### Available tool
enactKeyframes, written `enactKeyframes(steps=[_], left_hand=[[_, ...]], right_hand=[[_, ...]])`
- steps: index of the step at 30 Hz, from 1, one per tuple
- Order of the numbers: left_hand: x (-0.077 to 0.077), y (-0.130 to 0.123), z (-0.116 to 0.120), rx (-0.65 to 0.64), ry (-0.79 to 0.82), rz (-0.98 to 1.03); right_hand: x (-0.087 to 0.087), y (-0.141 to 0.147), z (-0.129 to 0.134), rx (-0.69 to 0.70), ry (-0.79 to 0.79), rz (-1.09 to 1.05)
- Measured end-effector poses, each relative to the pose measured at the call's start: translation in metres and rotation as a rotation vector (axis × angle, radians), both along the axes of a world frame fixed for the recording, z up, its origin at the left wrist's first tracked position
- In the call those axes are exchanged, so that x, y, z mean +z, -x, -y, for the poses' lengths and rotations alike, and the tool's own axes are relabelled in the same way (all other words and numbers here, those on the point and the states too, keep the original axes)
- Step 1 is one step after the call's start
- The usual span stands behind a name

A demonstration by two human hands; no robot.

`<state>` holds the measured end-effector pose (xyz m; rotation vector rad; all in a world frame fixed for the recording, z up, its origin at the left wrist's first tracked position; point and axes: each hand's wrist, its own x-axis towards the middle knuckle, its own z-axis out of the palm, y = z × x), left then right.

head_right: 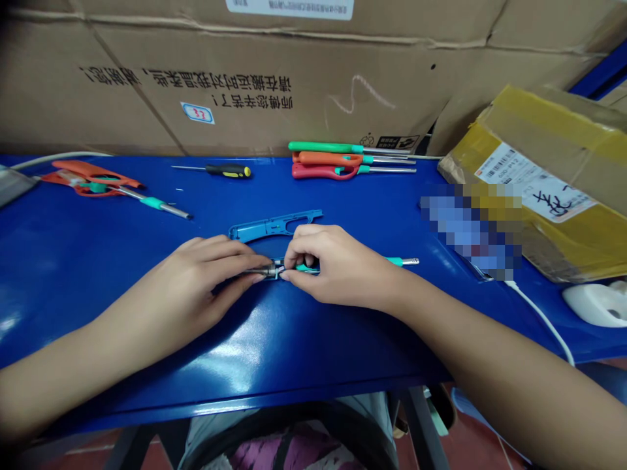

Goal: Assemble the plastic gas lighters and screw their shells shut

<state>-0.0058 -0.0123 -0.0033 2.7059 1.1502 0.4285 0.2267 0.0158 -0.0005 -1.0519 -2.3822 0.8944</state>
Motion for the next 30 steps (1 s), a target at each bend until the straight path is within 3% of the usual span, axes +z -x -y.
enactKeyframes(steps=[24, 30], left_hand=[[0.003, 0.000, 0.003, 0.005, 0.028, 0.049], [0.003, -0.001, 0.003, 0.012, 0.023, 0.065]], right_hand=[[0.005, -0.006, -0.002, 0.024, -0.038, -0.033], [0.008, -0.010, -0.002, 0.126, -0.082, 0.046]])
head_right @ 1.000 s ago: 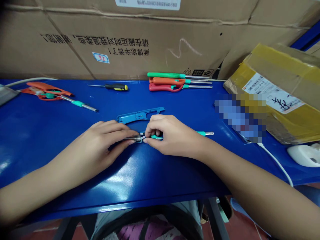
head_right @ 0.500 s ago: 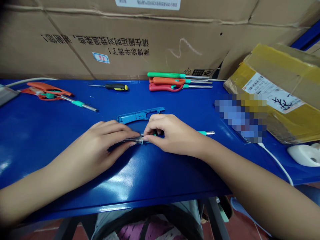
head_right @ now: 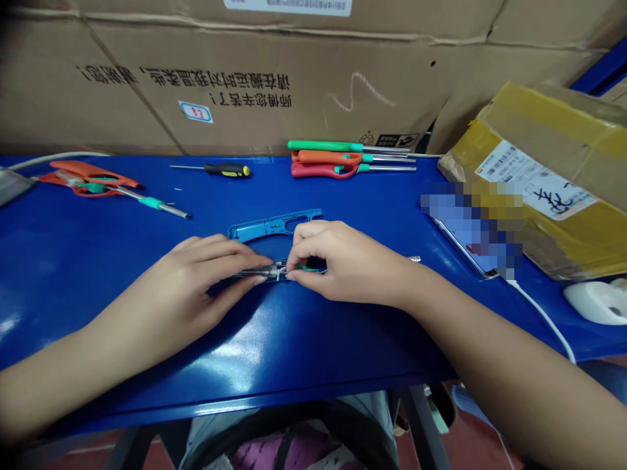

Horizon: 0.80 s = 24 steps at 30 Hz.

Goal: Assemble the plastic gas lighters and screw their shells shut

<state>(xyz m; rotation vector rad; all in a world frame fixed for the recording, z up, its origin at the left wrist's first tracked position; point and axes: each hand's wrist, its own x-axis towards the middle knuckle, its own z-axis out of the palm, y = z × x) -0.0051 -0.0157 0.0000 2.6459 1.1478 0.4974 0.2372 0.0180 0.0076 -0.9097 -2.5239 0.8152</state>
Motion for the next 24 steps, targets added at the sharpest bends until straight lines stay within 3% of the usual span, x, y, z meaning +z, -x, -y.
enactKeyframes(steps=[13, 24], left_hand=[[-0.0030, -0.0025, -0.0013, -0.016, 0.029, 0.018], [-0.0021, -0.0016, -0.0004, -0.016, 0.007, 0.057]], right_hand=[[-0.0047, 0.0030, 0.0002, 0.039, -0.089, 0.026], [0.0020, 0.0013, 0.0004, -0.022, 0.048, -0.005]])
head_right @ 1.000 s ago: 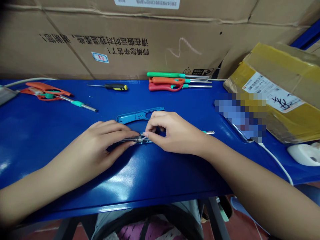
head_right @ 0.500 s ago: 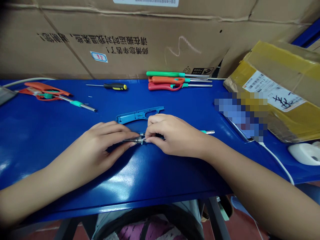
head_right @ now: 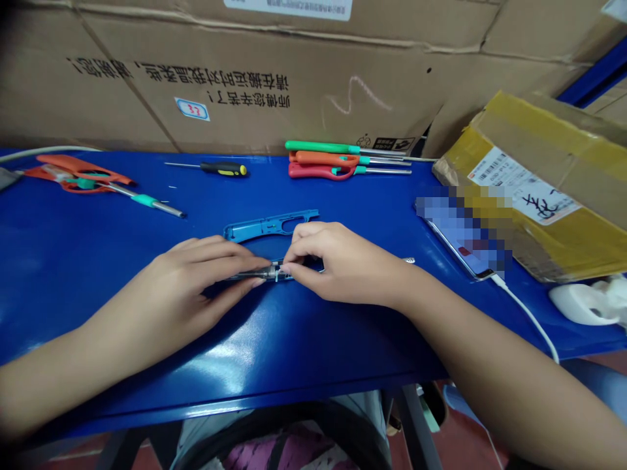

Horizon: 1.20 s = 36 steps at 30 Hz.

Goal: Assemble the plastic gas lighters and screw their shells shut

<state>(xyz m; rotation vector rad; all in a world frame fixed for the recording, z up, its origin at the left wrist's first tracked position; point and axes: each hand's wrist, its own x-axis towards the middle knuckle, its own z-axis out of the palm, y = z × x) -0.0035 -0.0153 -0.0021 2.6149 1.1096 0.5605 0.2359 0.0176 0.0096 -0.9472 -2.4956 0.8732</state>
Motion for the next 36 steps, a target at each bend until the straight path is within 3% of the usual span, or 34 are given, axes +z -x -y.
enactKeyframes(steps=[7, 21, 28, 36], left_hand=[[0.000, 0.000, 0.000, 0.003, -0.026, 0.041], [-0.003, 0.001, -0.004, -0.003, -0.015, 0.105], [0.004, 0.002, -0.007, 0.067, -0.006, -0.119], [-0.002, 0.001, -0.005, 0.026, 0.080, -0.054]], right_hand=[[-0.006, 0.003, -0.001, -0.013, 0.120, -0.043], [-0.006, 0.007, -0.005, -0.195, 0.359, -0.068], [-0.009, -0.002, -0.010, -0.225, 0.345, -0.038], [-0.005, 0.000, -0.008, -0.199, 0.369, 0.015]])
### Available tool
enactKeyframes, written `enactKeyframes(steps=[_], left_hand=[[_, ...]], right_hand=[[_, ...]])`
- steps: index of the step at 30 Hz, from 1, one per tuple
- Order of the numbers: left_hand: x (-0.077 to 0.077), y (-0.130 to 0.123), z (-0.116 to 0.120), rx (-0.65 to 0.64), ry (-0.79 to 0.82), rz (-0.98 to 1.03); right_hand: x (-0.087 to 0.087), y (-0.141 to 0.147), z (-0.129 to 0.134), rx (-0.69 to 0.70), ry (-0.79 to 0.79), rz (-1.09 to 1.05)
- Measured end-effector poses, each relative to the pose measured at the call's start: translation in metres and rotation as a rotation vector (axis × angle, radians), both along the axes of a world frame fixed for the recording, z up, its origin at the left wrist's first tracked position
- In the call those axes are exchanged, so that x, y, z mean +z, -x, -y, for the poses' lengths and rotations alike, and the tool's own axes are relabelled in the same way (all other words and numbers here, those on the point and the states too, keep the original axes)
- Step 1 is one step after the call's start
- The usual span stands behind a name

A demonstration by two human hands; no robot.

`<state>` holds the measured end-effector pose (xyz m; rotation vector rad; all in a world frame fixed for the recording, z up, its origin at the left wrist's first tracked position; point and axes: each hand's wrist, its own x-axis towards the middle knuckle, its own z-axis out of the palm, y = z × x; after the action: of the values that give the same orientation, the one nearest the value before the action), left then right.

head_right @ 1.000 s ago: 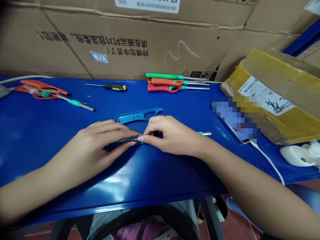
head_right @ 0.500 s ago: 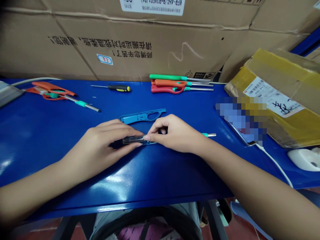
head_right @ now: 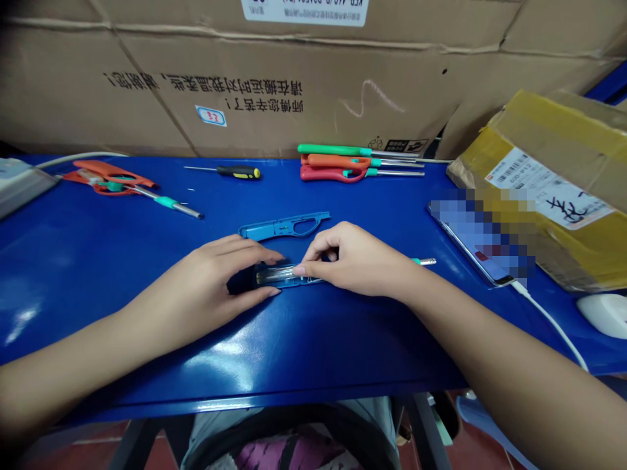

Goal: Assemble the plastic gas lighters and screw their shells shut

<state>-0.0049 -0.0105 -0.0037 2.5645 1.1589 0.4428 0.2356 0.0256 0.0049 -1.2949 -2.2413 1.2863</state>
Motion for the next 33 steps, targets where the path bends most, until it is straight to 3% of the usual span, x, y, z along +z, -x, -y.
enactKeyframes(steps=[21, 33], left_hand=[[-0.0064, -0.0040, 0.0001, -0.035, 0.031, 0.086], [-0.0103, -0.0042, -0.0009, -0.022, 0.085, 0.202]], right_hand=[[0.0059, 0.0002, 0.0048, 0.036, 0.004, 0.088], [0.0053, -0.0045, 0.0016, 0.024, -0.103, 0.064]])
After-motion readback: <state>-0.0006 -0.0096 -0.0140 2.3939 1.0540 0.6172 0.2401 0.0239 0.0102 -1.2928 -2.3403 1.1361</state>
